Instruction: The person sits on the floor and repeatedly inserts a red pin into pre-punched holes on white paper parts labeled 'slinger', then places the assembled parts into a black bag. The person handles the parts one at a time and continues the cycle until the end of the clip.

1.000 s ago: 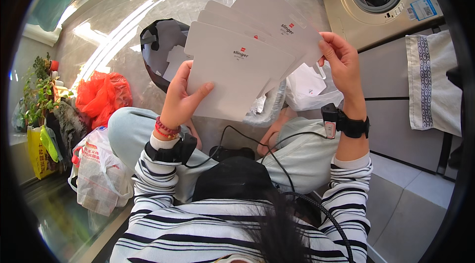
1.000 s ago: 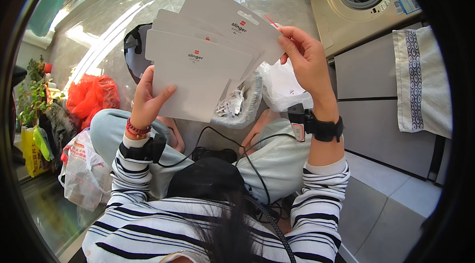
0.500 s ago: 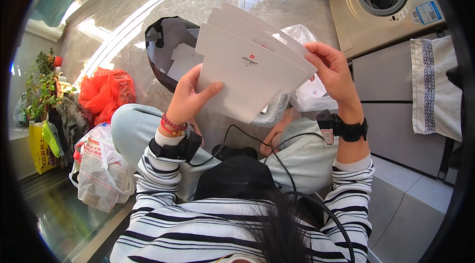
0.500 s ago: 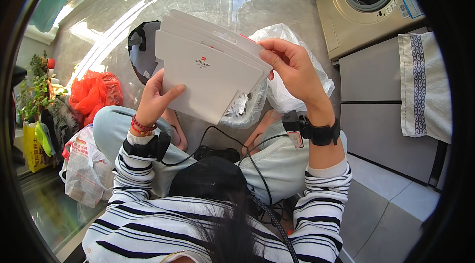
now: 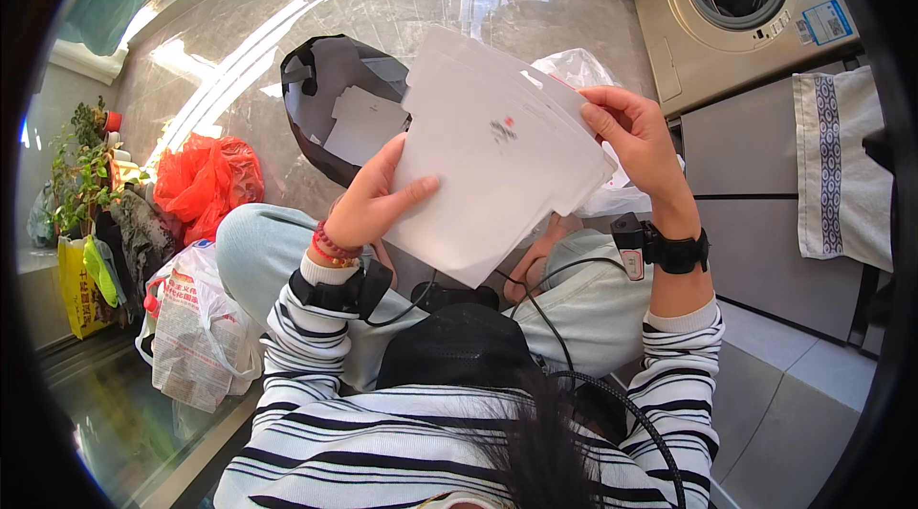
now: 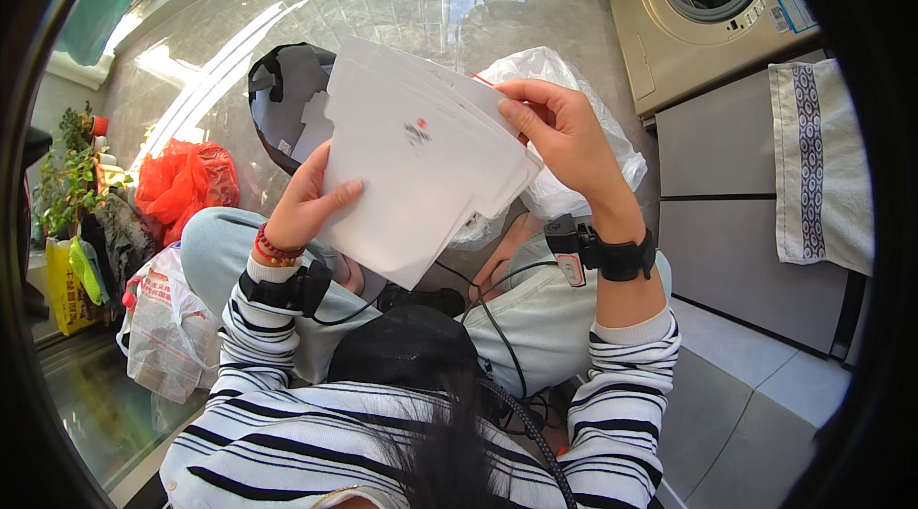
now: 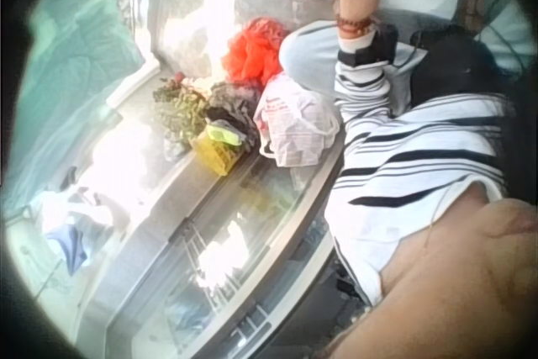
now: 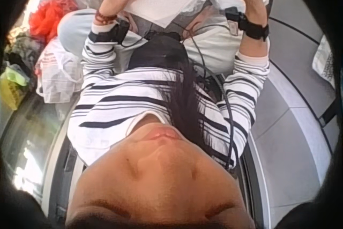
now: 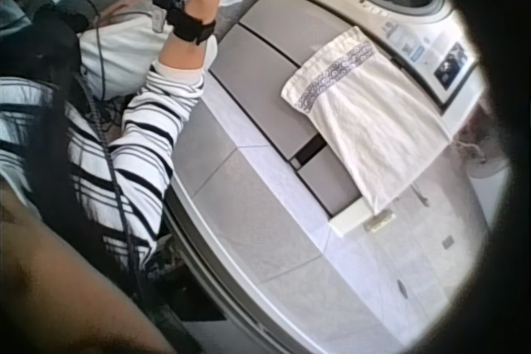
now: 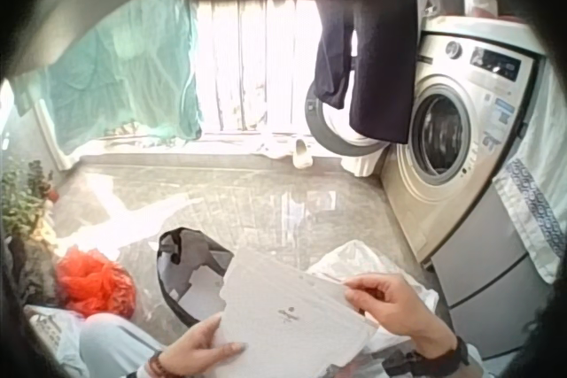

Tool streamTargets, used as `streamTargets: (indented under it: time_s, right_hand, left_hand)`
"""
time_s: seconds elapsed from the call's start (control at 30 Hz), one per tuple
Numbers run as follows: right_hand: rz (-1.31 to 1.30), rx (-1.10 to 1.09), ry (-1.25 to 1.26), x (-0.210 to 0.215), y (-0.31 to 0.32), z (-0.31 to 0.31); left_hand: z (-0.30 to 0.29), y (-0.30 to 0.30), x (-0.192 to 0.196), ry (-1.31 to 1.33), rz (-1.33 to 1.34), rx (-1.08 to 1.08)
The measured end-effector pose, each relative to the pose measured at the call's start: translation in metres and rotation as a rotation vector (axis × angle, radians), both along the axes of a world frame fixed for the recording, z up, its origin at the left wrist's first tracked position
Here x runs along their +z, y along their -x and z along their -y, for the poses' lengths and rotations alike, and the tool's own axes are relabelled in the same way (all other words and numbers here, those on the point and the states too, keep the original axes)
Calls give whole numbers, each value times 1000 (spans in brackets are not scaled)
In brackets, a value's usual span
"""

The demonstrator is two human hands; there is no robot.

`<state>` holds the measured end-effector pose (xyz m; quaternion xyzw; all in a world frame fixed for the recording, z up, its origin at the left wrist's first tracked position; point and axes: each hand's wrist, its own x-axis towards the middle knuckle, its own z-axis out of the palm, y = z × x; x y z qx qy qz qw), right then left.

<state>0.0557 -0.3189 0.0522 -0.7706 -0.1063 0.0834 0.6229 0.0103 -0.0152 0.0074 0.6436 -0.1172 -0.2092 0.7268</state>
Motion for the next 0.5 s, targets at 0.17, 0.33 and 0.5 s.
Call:
streamTargets:
  time_s: [0.17, 0.33, 0.5]
  right_hand:
    - [262, -323, 92, -1, -1, -15]
    - [818, -354, 524, 4, 2, -25]
    - [876, -275, 647, 0, 4, -36]
  left_hand:
    - [13, 3, -11, 79, 95, 156]
    - [20, 2, -18, 14, 194, 264]
    - [22, 1, -20, -33, 208, 250]
